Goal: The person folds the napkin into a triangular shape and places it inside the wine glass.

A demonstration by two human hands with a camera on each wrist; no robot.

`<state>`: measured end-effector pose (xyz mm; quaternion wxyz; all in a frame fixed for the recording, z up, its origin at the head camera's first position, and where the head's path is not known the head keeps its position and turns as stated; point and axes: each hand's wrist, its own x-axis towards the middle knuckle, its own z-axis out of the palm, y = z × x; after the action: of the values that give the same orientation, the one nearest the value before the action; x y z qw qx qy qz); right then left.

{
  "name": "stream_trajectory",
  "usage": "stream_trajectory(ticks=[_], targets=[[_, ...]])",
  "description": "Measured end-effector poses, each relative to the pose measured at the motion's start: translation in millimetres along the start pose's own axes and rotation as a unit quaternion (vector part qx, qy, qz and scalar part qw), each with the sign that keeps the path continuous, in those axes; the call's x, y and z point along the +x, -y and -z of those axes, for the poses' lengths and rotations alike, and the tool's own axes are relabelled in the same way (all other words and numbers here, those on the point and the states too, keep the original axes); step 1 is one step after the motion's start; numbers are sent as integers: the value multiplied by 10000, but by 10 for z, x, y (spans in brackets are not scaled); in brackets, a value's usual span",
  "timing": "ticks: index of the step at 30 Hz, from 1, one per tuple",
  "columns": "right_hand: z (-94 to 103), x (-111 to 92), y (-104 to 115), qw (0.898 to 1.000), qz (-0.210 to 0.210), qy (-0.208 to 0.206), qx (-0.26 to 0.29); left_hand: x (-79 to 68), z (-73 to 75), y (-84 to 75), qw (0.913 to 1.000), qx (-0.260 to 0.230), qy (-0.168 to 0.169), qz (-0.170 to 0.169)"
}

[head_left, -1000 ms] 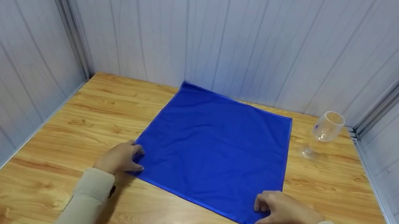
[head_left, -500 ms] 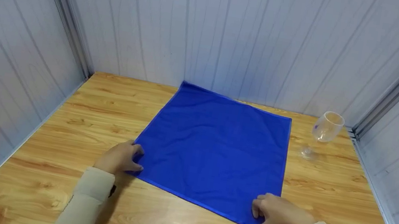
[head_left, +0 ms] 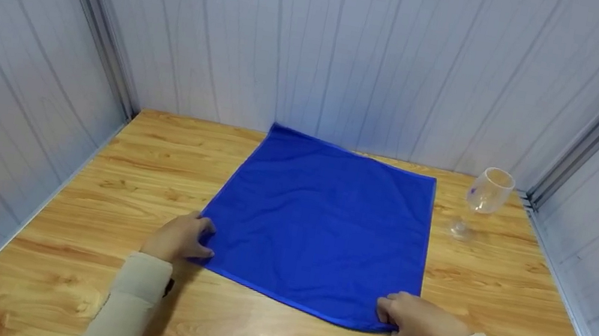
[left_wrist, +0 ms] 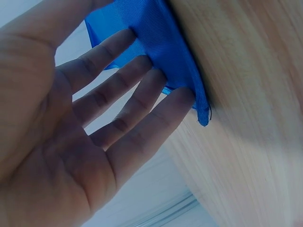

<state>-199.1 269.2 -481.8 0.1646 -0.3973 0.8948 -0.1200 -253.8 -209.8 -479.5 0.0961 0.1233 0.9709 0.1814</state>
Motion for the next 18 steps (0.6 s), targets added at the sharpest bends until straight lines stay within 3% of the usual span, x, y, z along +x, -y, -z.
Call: stream_trajectory(ticks=[7, 13, 18], targets=[[-43, 14, -62, 9998, 0, -109, -135, 15, -9, 1, 10000, -48, 7, 74], [-124, 50, -100, 9972, 160, -548, -480, 13, -6, -22, 9999, -61, 68, 133], [-114, 92, -100, 9981, 21, -496, -357, 22, -10, -36, 9999, -33, 57, 82]])
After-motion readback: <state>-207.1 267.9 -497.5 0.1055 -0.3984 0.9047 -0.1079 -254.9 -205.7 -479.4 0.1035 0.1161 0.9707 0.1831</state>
